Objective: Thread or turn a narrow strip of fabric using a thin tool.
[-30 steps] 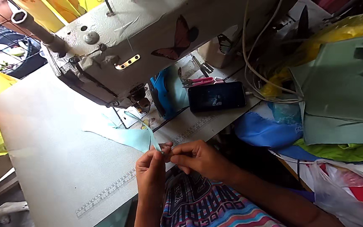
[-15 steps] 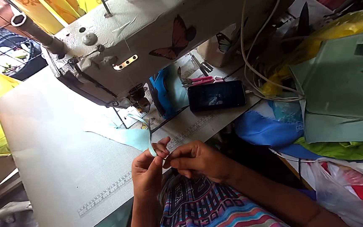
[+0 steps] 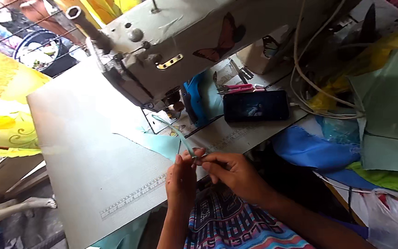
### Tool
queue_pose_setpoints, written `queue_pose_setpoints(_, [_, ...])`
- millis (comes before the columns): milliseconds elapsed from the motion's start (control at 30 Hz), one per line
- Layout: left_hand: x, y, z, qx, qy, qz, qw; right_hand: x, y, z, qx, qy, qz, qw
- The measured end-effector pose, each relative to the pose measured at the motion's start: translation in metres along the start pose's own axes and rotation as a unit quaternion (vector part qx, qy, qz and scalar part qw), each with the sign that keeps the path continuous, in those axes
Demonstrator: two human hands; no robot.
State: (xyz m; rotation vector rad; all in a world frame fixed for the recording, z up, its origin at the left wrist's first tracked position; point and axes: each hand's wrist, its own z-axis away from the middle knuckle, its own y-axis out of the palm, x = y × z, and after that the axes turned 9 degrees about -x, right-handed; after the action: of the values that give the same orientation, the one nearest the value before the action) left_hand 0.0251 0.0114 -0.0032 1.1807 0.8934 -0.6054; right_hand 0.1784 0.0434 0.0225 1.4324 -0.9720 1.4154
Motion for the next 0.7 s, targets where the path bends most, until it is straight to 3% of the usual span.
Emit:
queue_pose_setpoints(200, [0.0031,-0.0027,-0.0005,0.041,-0.079,0.131,0.987,0.0036,-0.0013,-0.0014,0.049,0.049,-0.077,0.995])
queue_pose_setpoints(367, [0.0032,0.0028,0.002,0.022,-0.101,0.185,0.977,0.0071,-0.0023,-0.0007,0.067,0.077,-0.132,0.986])
queue_pose_setpoints(700, [0.0041,0.0027,0.0043,0.007,0.069,0.058,0.996,0.0085,-0.0033,0.0016,0.098,0.003,-0.068,0.993])
